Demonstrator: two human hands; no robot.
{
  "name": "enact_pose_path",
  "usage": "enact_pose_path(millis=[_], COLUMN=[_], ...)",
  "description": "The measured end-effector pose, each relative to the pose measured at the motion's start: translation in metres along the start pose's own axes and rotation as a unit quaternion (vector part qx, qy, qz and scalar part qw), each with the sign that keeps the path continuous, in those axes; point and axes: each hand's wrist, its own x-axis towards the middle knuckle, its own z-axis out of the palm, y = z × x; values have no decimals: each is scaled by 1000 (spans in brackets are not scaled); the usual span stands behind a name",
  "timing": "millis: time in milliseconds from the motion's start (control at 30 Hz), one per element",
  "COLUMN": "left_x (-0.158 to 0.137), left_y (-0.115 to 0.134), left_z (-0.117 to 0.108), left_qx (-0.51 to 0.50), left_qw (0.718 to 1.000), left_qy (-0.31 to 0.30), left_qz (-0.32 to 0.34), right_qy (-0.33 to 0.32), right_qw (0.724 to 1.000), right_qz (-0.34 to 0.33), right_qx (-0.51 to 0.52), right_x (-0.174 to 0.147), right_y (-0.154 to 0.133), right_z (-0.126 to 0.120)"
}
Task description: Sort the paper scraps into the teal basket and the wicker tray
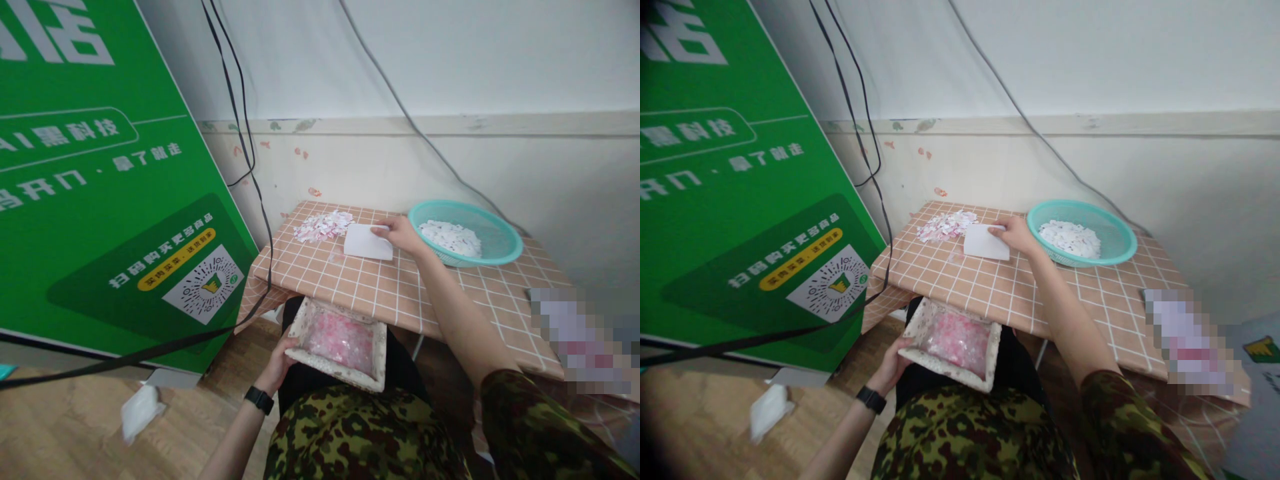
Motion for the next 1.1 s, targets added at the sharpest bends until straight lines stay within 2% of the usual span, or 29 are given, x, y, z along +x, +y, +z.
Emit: enact_pose_path(millis=[100,267,400,567,700,867,1100], left_x=[1,1,0,1,1,1,0], left_y=[-1,-1,0,0,0,-1,1], left_z=[-2,-1,0,-1,-2,-2,0], left_qx=[7,3,0,-2,-11,-5,-3], left_qw=[1000,1000,1000,1000,1000,1000,1000], left_qy=[-3,-6,-5,-5,-12,-8,8], left_qz=[-1,-3,-3,-9,-2,-8,-3], right_qy=[-5,-68,-56,-100,-91,-127,-130], right_qw=[1000,993,991,980,977,970,962], right_qz=[8,10,34,37,47,47,57], right_qx=[16,92,120,167,188,202,233], right_x=[-1,-5,-5,-5,-6,-8,-10], right_y=[-4,-9,-9,-8,-8,-11,-18], right_z=[4,6,11,15,18,21,26])
